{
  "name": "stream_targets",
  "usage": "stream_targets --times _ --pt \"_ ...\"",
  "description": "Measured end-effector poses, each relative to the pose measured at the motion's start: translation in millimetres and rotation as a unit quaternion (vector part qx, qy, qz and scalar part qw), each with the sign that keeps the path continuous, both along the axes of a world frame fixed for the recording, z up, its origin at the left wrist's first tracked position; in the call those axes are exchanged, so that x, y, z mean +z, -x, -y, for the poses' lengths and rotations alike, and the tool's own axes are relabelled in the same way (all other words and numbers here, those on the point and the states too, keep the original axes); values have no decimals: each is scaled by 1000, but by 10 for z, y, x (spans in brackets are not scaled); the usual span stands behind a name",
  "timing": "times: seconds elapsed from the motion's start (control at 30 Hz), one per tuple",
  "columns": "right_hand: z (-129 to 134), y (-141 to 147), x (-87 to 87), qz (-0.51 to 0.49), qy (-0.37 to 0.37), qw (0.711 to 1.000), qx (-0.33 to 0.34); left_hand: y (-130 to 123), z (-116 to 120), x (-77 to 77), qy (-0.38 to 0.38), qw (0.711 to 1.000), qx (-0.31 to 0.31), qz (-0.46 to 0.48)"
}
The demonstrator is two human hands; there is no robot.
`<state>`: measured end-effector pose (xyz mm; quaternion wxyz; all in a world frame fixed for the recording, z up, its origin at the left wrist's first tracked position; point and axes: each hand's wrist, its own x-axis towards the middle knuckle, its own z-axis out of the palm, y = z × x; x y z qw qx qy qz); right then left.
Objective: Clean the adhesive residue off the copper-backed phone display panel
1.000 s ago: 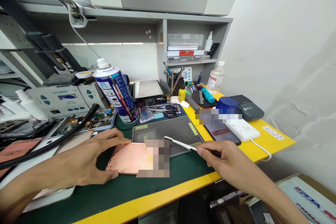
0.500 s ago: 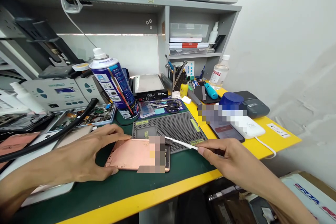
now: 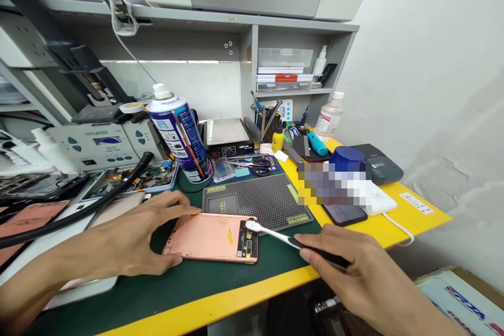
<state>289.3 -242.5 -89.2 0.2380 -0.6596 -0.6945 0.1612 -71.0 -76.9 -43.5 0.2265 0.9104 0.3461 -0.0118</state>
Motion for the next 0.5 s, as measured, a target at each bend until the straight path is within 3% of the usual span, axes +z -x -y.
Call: stream_targets --times 0.17,0.37,0.5 --pt "117 -1 -82 58 -52 997 17 12 9 -18 -12 1000 0 10" --pt "-1 91 74 25 -66 995 -64 -4 40 10 -13 1000 -1 19" --pt "-81 210 87 15 -61 997 -36 -5 49 17 -16 1000 -2 26"
